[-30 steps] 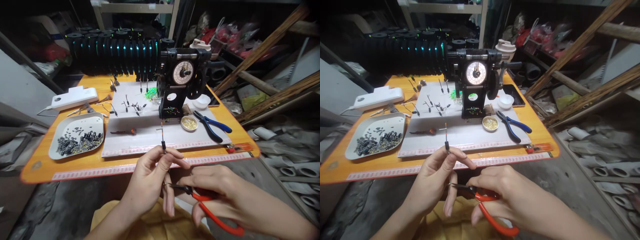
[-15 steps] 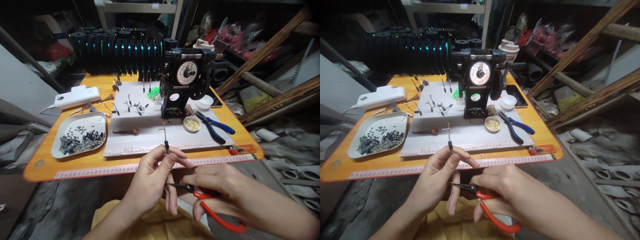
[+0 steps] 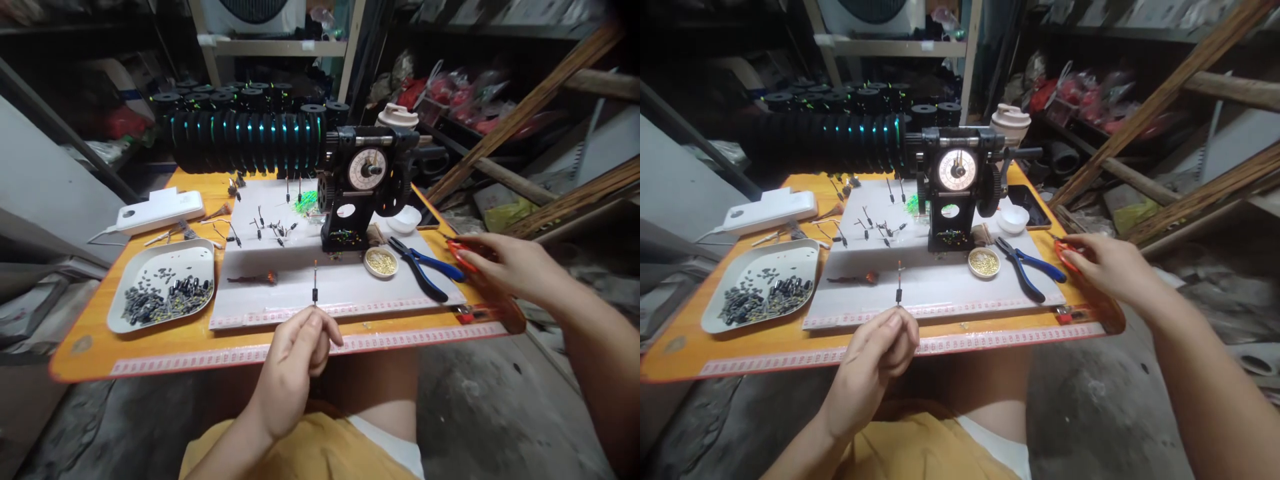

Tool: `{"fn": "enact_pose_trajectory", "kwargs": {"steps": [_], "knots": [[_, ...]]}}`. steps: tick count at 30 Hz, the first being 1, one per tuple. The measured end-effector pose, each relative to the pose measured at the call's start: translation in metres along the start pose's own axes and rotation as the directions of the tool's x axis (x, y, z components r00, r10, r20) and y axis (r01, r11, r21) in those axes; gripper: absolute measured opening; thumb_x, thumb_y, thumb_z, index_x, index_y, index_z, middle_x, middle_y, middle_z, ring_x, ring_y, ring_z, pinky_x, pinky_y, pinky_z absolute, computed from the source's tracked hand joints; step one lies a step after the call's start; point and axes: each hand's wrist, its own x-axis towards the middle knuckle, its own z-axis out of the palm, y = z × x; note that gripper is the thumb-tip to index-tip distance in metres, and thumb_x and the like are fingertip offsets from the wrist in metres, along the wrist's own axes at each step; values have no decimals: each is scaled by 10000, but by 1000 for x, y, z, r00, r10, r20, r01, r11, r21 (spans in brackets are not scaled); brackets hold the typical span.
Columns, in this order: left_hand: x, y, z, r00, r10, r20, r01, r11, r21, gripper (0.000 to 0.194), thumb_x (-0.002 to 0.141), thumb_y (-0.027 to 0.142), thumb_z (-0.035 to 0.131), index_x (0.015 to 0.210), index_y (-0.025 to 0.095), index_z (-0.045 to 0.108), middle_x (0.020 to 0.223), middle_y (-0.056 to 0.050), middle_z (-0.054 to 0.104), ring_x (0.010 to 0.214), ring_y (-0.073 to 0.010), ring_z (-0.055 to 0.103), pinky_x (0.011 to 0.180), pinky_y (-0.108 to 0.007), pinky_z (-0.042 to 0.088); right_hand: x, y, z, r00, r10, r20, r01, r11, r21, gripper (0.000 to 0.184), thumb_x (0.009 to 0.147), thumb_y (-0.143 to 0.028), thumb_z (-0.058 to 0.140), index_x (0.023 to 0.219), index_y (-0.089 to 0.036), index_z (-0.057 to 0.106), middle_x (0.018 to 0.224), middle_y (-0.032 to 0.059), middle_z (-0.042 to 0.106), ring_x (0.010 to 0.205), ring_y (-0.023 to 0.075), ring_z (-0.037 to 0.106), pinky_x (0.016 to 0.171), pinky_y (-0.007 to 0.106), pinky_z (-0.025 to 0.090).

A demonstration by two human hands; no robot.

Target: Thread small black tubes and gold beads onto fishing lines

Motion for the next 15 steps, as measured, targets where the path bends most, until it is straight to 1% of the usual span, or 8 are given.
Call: {"fn": "enact_pose_trajectory", "kwargs": {"steps": [3, 6, 9, 10, 11, 12, 13, 15], "knots": [[-6, -4, -1, 1000, 1, -27, 1, 996, 95, 448, 1002, 476, 476, 683, 171, 554, 532, 80, 282, 490, -95, 223, 475, -251, 203, 1, -23, 3, 1000, -23, -3, 24, 994, 105, 244, 1000, -346, 577, 1193, -215, 649, 1270, 102, 637, 1088, 229, 646, 928, 427, 558], [-14, -7, 3, 998, -8, -64, 19, 984, 180, 545, 966, 614, 454, 627, 191, 503, 540, 65, 307, 493, -105, 236, 481, -278, 194, -22, -76, -5, 985, -27, -169, 71, 963, 261, 353, 991, -424, 479, 1088, -188, 722, 1151, 183, 681, 1171, 347, 613, 956, 485, 533], [-23, -10, 9, 995, -13, -102, 39, 967, 252, 593, 937, 686, 435, 608, 198, 501, 538, 57, 295, 493, -112, 247, 496, -296, 193, -51, -149, -8, 984, -156, -84, 177, 854, 489, 399, 991, -502, 464, 1198, -249, 692, 1045, 95, 745, 806, 216, 713, 678, 339, 603], [-25, -11, 10, 994, -4, -106, 33, 962, 271, 600, 929, 699, 435, 610, 196, 511, 538, 56, 293, 492, -113, 249, 500, -299, 193, -58, -172, -7, 973, -230, 2, 182, 774, 607, 438, 1005, -520, 434, 1293, -255, 630, 1006, 70, 750, 611, 143, 671, 524, 266, 564], [-27, -12, 10, 995, 8, -103, 21, 959, 284, 607, 919, 713, 436, 616, 195, 524, 538, 54, 294, 489, -113, 247, 502, -300, 193, -62, -193, -5, 927, -331, 177, 17, 509, 860, 489, 1000, -525, 459, 1377, -226, 546, 1048, 95, 734, 512, 106, 616, 425, 237, 503], [-30, -14, 10, 995, 19, -98, 10, 956, 292, 615, 907, 730, 436, 625, 193, 540, 532, 53, 297, 483, -111, 242, 501, -300, 193, -65, -210, -3, 847, -428, 316, -219, 261, 940, 496, 972, -542, 522, 1361, -234, 530, 1063, 89, 718, 479, 82, 584, 385, 211, 458], [-32, -17, 9, 995, 25, -95, 4, 955, 297, 625, 895, 747, 434, 636, 192, 557, 516, 53, 301, 473, -109, 237, 500, -299, 193, -66, -223, 0, 785, -501, 366, -368, 99, 925, 458, 944, -548, 578, 1251, -209, 582, 960, 62, 710, 449, 61, 548, 363, 180, 410], [-36, -24, 4, 995, 27, -95, 3, 953, 303, 636, 890, 758, 425, 652, 189, 583, 479, 55, 310, 446, -103, 232, 491, -296, 197, -66, -239, 6, 729, -563, 390, -485, -24, 874, 399, 903, -561, 635, 990, -172, 619, 733, -9, 627, 419, 42, 489, 352, 147, 363]]}}
